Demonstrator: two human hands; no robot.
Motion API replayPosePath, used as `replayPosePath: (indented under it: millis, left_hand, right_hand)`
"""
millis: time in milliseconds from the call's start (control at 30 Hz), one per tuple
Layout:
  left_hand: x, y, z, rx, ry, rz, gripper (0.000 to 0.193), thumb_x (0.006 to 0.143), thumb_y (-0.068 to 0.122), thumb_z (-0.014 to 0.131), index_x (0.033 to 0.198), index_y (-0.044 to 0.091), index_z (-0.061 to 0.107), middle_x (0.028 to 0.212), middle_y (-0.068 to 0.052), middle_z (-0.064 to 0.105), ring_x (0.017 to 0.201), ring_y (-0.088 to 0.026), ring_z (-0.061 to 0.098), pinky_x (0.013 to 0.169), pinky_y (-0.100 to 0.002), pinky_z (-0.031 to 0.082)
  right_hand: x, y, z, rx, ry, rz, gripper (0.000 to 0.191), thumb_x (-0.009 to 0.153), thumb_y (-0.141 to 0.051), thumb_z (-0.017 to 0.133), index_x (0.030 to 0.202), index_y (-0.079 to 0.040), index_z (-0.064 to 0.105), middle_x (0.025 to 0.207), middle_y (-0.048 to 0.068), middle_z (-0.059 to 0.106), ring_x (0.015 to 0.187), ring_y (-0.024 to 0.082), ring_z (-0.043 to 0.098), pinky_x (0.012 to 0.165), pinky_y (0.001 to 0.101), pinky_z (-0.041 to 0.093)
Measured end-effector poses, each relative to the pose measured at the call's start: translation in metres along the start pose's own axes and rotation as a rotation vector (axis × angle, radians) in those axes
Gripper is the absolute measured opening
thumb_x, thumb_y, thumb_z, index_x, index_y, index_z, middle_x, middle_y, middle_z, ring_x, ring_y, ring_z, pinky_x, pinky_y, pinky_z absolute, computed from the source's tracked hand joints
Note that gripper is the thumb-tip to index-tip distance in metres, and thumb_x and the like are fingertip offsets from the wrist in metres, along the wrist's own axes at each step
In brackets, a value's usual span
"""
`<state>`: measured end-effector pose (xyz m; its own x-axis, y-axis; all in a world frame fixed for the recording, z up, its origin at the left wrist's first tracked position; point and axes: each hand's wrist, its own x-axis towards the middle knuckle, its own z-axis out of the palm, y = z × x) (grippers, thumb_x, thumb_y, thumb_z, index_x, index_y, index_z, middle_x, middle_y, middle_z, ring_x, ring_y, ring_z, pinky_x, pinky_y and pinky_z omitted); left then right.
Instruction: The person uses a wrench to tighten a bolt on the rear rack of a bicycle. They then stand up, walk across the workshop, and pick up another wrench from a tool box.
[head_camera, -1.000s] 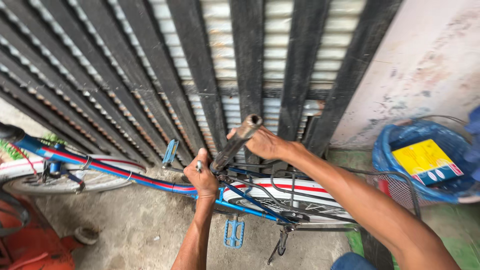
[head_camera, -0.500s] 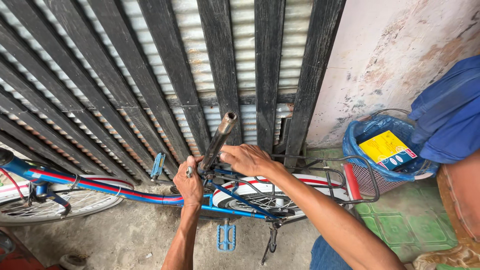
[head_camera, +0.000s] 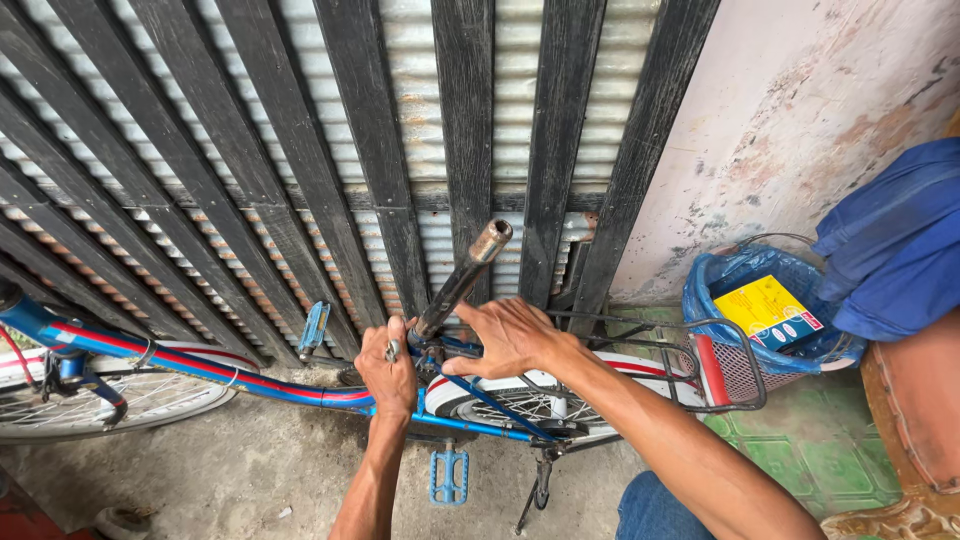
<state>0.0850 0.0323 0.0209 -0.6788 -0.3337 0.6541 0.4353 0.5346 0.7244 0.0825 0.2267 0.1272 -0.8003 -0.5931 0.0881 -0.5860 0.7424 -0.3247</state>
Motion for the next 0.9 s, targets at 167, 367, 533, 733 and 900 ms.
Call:
replayPosePath:
  millis: [167, 367, 533, 733, 900]
  left_hand:
    - [-0.002, 0.003, 0.011, -0.026, 0.1, 0.046, 0.033, 0.107, 0.02, 0.054, 0.089, 0.002, 0.074, 0.068, -0.011, 0.06, 0.065, -0.026, 0.054, 0.064, -0.041, 0.044]
    - [-0.008, 0.0, 0.024, 0.057, 0.123, -0.02, 0.036, 0.11, 0.018, 0.053, 0.085, 0.002, 0.074, 0.069, -0.013, 0.06, 0.066, -0.026, 0.055, 0.063, -0.042, 0.043]
    - [-0.01, -0.009, 0.024, -0.048, 0.096, -0.063, 0.039, 0.112, 0.024, 0.053, 0.089, 0.0, 0.074, 0.07, -0.014, 0.06, 0.062, -0.024, 0.057, 0.061, -0.041, 0.043]
    - [-0.003, -0.027, 0.017, 0.025, -0.02, -0.218, 0.052, 0.11, 0.039, 0.056, 0.086, -0.005, 0.07, 0.066, -0.018, 0.057, 0.059, -0.028, 0.054, 0.06, -0.044, 0.042]
    - [0.011, -0.024, 0.007, 0.168, -0.187, -0.353, 0.066, 0.109, 0.053, 0.054, 0.086, -0.006, 0.072, 0.066, -0.018, 0.058, 0.061, -0.03, 0.055, 0.064, -0.045, 0.041]
  right_hand:
    - [-0.003, -0.002, -0.002, -0.008, 0.037, 0.001, 0.078, 0.075, -0.058, 0.074, 0.133, -0.008, 0.058, 0.065, 0.011, 0.071, 0.063, 0.034, 0.073, 0.065, 0.0483, 0.058]
    - [-0.003, 0.002, -0.004, 0.014, 0.051, -0.01, 0.078, 0.074, -0.05, 0.075, 0.14, -0.014, 0.056, 0.056, 0.015, 0.065, 0.059, 0.038, 0.07, 0.063, 0.0499, 0.057]
    - [-0.006, 0.002, -0.005, 0.021, 0.025, 0.021, 0.078, 0.073, -0.051, 0.075, 0.142, -0.018, 0.055, 0.051, 0.017, 0.062, 0.054, 0.039, 0.068, 0.062, 0.0507, 0.056]
    - [-0.008, 0.001, -0.001, 0.025, 0.108, 0.043, 0.08, 0.067, -0.057, 0.078, 0.136, -0.018, 0.062, 0.051, 0.011, 0.062, 0.056, 0.033, 0.07, 0.061, 0.0487, 0.057]
    - [-0.006, 0.007, 0.008, 0.048, 0.086, 0.098, 0.089, 0.063, -0.06, 0.077, 0.137, -0.013, 0.063, 0.048, 0.008, 0.062, 0.053, 0.026, 0.071, 0.058, 0.0428, 0.058]
